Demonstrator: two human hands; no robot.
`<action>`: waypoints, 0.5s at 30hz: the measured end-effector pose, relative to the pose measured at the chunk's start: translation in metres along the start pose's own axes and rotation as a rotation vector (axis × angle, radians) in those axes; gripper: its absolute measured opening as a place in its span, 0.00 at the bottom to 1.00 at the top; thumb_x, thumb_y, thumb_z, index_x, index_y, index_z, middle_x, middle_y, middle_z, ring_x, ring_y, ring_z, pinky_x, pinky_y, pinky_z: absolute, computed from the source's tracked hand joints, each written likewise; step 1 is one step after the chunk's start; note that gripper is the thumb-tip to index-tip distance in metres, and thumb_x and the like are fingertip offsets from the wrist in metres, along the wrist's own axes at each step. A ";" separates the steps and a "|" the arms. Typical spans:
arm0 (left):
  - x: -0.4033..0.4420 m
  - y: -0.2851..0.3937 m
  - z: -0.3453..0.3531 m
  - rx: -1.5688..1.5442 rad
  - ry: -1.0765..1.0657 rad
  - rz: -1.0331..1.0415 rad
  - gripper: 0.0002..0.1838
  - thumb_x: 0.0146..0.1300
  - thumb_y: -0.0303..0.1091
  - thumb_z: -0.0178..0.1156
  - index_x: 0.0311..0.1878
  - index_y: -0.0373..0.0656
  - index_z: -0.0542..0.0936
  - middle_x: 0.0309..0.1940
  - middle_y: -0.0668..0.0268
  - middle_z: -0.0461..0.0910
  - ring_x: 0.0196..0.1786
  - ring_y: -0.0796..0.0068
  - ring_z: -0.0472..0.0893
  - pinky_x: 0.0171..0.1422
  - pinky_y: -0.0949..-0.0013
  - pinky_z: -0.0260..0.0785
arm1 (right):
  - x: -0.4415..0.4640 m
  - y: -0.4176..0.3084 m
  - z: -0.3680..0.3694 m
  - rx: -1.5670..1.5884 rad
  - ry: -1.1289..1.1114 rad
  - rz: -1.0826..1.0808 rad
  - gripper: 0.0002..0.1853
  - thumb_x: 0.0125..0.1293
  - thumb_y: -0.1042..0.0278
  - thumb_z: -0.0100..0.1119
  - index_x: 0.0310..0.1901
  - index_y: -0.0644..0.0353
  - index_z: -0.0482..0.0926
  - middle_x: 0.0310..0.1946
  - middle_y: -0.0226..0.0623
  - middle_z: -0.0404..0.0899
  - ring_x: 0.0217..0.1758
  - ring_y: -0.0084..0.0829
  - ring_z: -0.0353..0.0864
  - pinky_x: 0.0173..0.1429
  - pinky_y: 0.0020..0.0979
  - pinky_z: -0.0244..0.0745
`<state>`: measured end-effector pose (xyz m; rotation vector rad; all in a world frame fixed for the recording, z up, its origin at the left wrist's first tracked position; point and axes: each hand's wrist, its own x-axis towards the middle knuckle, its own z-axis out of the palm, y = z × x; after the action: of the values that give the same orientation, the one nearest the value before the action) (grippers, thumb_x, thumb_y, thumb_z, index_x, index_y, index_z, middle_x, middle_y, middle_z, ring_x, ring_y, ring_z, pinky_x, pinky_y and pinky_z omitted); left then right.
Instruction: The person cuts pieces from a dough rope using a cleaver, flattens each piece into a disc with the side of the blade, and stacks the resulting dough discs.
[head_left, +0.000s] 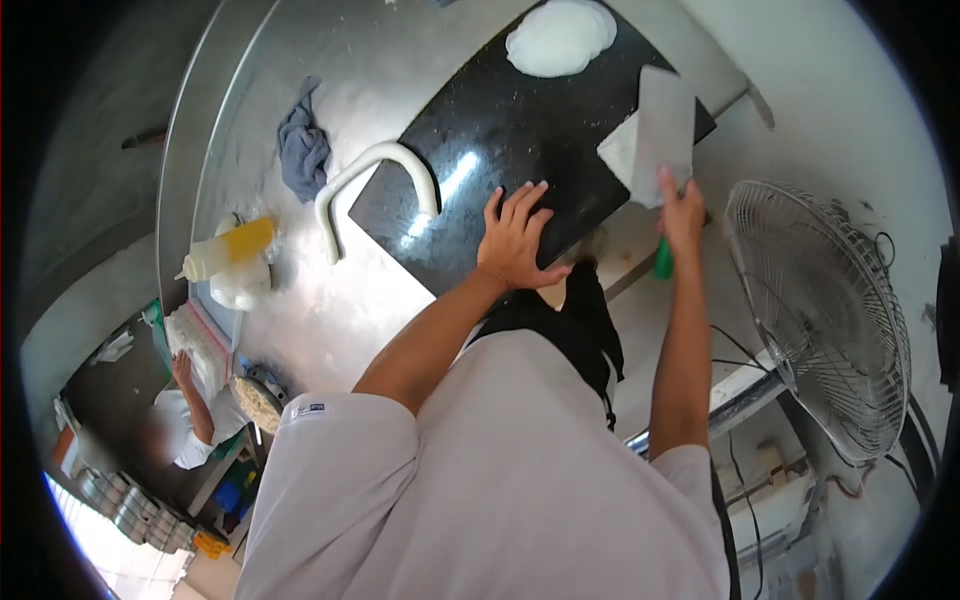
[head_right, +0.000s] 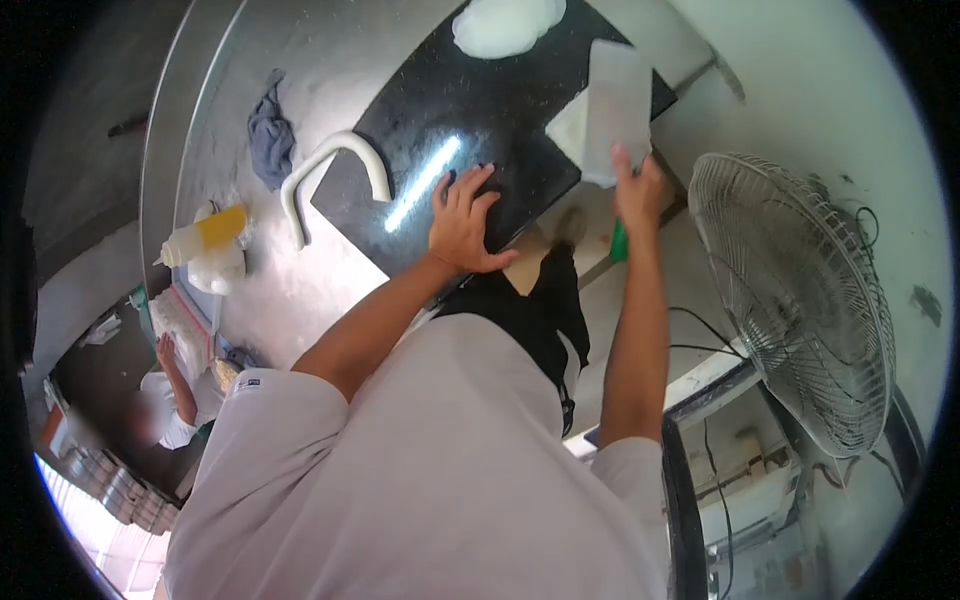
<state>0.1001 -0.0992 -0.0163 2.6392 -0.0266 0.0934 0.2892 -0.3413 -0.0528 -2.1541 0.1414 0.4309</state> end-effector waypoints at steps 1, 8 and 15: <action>0.002 0.003 -0.002 -0.002 0.033 0.000 0.45 0.41 0.69 0.72 0.55 0.42 0.78 0.76 0.55 0.65 0.79 0.52 0.62 0.81 0.34 0.42 | -0.010 -0.016 -0.010 -0.011 -0.016 0.030 0.35 0.72 0.38 0.62 0.45 0.74 0.80 0.38 0.57 0.85 0.40 0.51 0.85 0.50 0.46 0.77; 0.007 -0.002 -0.001 -0.105 0.085 0.071 0.44 0.36 0.64 0.75 0.52 0.44 0.76 0.72 0.55 0.71 0.74 0.50 0.69 0.78 0.36 0.48 | -0.067 0.023 0.024 -0.090 0.051 0.175 0.32 0.72 0.40 0.64 0.43 0.72 0.80 0.34 0.49 0.83 0.36 0.40 0.82 0.45 0.41 0.76; 0.036 -0.016 0.006 -0.289 0.010 0.167 0.39 0.45 0.61 0.74 0.57 0.47 0.77 0.72 0.57 0.70 0.73 0.54 0.69 0.78 0.36 0.50 | -0.182 -0.020 0.004 0.228 0.225 0.188 0.26 0.73 0.41 0.64 0.33 0.60 0.75 0.18 0.31 0.73 0.15 0.23 0.71 0.19 0.33 0.62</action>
<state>0.1368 -0.0878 -0.0264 2.3438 -0.2391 0.1471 0.1235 -0.3366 0.0257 -1.9648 0.4993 0.2625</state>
